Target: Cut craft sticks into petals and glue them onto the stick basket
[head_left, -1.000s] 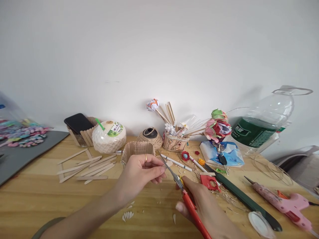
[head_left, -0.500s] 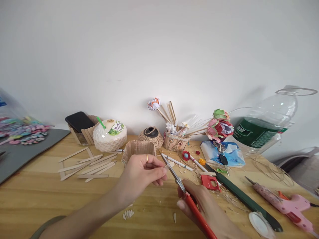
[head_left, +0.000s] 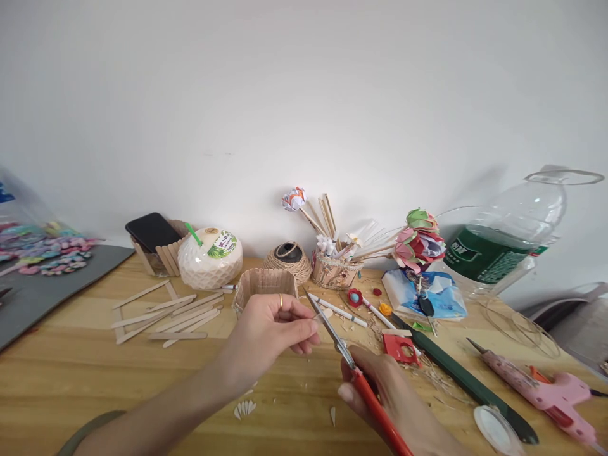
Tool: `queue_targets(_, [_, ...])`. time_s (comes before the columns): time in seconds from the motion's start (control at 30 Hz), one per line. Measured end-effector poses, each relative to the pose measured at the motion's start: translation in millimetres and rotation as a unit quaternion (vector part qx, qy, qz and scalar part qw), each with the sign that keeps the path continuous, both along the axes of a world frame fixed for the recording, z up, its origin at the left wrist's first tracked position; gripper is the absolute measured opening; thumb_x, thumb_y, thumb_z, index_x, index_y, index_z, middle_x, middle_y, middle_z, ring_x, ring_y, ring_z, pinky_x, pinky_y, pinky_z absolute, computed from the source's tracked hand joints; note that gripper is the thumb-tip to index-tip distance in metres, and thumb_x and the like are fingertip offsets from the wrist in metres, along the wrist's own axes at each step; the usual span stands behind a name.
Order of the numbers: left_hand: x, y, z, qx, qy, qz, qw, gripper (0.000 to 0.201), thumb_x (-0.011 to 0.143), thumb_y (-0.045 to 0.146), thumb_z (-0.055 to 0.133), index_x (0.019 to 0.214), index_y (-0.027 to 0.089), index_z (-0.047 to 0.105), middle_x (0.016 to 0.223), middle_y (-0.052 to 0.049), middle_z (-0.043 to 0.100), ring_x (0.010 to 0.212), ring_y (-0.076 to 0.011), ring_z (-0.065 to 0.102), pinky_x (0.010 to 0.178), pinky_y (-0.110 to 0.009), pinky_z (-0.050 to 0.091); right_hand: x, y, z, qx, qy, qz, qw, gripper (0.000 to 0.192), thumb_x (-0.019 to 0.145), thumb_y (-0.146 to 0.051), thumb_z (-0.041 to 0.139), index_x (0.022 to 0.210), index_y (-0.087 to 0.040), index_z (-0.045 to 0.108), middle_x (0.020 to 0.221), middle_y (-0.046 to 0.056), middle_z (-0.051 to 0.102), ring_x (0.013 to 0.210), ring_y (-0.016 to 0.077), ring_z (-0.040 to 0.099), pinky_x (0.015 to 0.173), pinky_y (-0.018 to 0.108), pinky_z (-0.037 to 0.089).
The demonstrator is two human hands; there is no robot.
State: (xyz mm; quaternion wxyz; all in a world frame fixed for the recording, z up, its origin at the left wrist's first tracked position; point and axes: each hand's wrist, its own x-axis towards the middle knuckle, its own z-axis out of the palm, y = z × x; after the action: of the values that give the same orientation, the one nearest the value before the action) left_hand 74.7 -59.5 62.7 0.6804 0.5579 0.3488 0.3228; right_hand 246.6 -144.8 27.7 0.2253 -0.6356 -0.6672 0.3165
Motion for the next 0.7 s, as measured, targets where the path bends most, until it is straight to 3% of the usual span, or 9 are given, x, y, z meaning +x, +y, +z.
queue_targets(0.3, [0, 2, 0.5, 0.001, -0.004, -0.006, 1.000, 0.009, 0.068, 0.020, 0.066, 0.065, 0.013, 0.063, 0.057, 0.000, 0.066, 0.051, -0.0092, 0.057, 0.053, -0.022, 0.048, 0, -1, -0.1, -0.014, -0.012, -0.010, 1.000, 0.034, 0.081, -0.048, 0.045, 0.064, -0.021, 0.033, 0.057, -0.005, 0.034, 0.054, 0.0113, 0.028, 0.048, 0.024, 0.023])
queue_targets(0.53, [1, 2, -0.8, -0.017, 0.004, -0.023, 1.000, 0.009, 0.066, 0.018, 0.067, 0.064, 0.012, 0.061, 0.054, 0.000, 0.065, 0.047, -0.0085, 0.056, 0.051, -0.021, 0.047, -2, -4, 13.2, -0.006, 0.039, -0.002, 0.999, 0.051, 0.076, -0.068, 0.038, 0.081, -0.019, 0.051, 0.072, 0.004, 0.057, 0.067, 0.0215, 0.051, 0.060, 0.030, 0.039])
queue_targets(0.7, [1, 1, 0.0, -0.026, 0.012, -0.034, 0.999, 0.008, 0.065, 0.017, 0.067, 0.063, 0.012, 0.062, 0.053, 0.000, 0.066, 0.047, -0.0078, 0.056, 0.051, -0.020, 0.046, -4, -10, 17.4, -0.012, 0.086, 0.008, 0.996, 0.057, 0.074, -0.075, 0.034, 0.083, -0.022, 0.051, 0.077, 0.004, 0.055, 0.072, 0.0224, 0.051, 0.067, 0.032, 0.041])
